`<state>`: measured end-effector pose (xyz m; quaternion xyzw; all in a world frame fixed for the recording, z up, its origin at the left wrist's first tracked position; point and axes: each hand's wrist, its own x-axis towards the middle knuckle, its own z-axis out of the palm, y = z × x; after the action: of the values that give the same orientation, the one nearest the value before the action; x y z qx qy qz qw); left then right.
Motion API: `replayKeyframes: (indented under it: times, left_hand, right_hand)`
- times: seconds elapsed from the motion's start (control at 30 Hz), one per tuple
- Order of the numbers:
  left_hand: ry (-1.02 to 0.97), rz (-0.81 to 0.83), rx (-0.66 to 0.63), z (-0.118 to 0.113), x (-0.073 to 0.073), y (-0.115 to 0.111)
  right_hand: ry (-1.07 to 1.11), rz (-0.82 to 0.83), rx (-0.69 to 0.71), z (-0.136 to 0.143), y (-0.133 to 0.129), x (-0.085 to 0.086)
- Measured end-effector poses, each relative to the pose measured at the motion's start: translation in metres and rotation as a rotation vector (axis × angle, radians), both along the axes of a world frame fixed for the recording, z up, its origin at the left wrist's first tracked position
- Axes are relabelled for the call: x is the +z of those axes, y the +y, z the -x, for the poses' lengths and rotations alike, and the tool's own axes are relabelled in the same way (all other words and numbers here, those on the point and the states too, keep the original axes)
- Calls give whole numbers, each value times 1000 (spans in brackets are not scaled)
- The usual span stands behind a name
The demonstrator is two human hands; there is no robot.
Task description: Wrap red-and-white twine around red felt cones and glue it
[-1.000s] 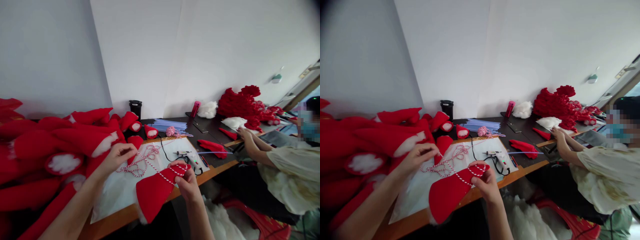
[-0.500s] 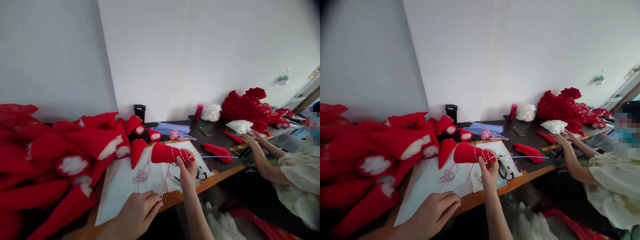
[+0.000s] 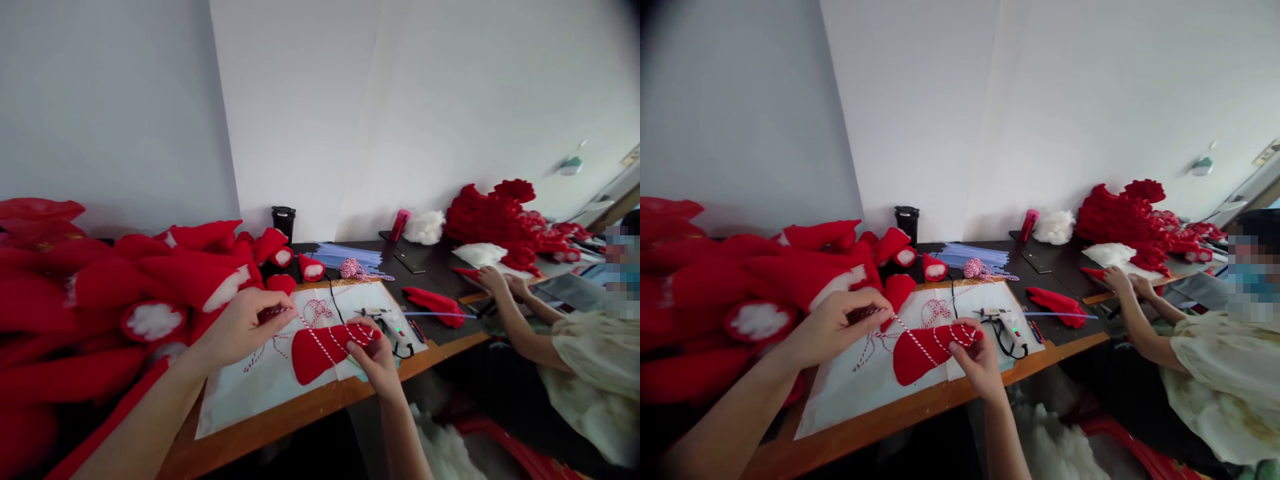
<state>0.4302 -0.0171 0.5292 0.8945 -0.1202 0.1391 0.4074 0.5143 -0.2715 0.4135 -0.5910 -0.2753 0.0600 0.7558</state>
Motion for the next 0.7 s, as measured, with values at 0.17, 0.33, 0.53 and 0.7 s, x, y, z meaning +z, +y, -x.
replayKeyframes:
  times: [0.17,0.33,0.53,0.7]
  left_hand:
    - [79,113,13,-21,-24,11]
    - [138,121,-9,-29,-58,3]
    - [166,46,76,-8,-108,-50]
    - [166,-58,67,38,-129,-89]
  right_hand:
    - [83,-116,80,3,-10,3]
    - [187,-356,80,4,-6,11]
    - [322,-543,-103,-3,17,25]
    - [149,-414,-375,-21,27,17]
